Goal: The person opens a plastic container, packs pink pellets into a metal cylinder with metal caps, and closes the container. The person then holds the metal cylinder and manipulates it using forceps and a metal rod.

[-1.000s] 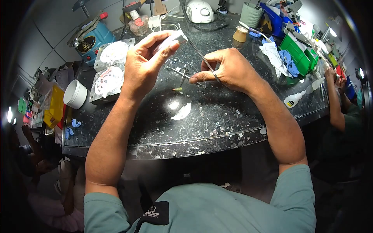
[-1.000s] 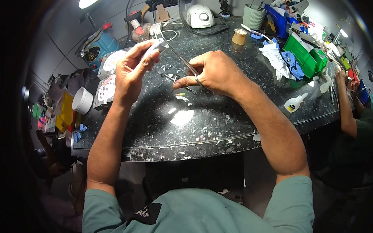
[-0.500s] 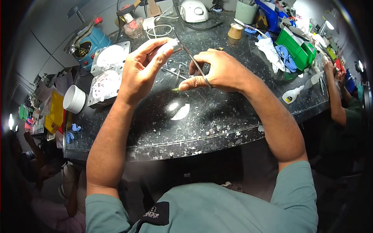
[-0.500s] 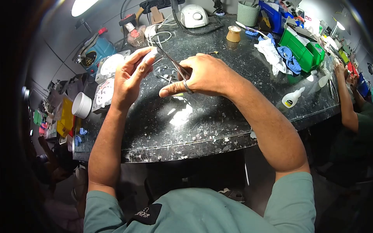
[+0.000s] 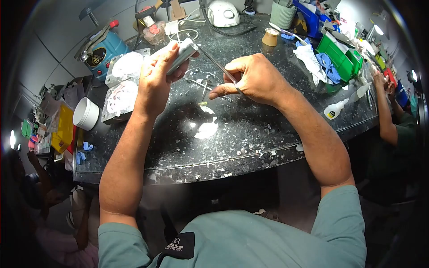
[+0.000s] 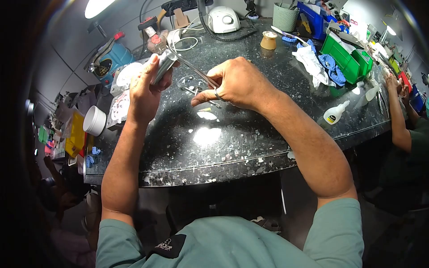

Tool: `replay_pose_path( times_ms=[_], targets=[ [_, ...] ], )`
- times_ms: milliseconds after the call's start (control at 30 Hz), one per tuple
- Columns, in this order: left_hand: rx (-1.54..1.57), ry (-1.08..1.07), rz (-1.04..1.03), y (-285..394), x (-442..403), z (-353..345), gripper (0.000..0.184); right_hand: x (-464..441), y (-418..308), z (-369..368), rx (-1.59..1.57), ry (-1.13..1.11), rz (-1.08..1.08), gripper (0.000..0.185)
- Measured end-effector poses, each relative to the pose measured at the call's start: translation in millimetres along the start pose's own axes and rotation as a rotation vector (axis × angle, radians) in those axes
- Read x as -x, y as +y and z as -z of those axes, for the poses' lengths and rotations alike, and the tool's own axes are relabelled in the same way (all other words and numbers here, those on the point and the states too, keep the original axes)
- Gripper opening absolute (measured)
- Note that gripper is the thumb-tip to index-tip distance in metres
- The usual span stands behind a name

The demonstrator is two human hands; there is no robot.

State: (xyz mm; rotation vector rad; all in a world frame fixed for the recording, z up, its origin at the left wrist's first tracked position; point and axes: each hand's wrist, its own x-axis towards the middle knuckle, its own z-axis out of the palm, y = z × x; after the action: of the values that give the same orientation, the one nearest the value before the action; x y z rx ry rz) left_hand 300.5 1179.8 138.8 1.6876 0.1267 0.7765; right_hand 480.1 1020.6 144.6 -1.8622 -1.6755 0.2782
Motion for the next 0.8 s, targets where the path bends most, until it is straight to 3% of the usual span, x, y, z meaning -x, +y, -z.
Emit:
replay_pose_path(
  times_ms=[200,300,367,667,800],
  targets=[
    [0.048,-0.007,0.085,-2.1,-1.0,5.5,0.049,1.6,-6.6,2.2,0.012,-0.023,-0.033,0.056],
    [0.115,0.063,0.018,-14.2,-2.5,5.9,0.035,1.6,-7.1,0.1,-0.013,-0.02,-0.064,0.056],
    [-0.115,0.129,-0.129,-9.1,-3.5,-7.0,0.025,0.3,-7.6,-2.1,-0.062,-0.033,-0.115,0.057],
    [-0.027,0.067,-0.141,-19.8,-2.2,-4.7,0.037,-1.4,1.8,-10.4,-0.267,-0.14,-0.1,0.083],
    [-0.116,0.025,-0.144,-14.0,2.1,-11.3,0.037,-0.8,4.1,-12.1,-0.151,-0.047,-0.045,0.086]
  ],
)
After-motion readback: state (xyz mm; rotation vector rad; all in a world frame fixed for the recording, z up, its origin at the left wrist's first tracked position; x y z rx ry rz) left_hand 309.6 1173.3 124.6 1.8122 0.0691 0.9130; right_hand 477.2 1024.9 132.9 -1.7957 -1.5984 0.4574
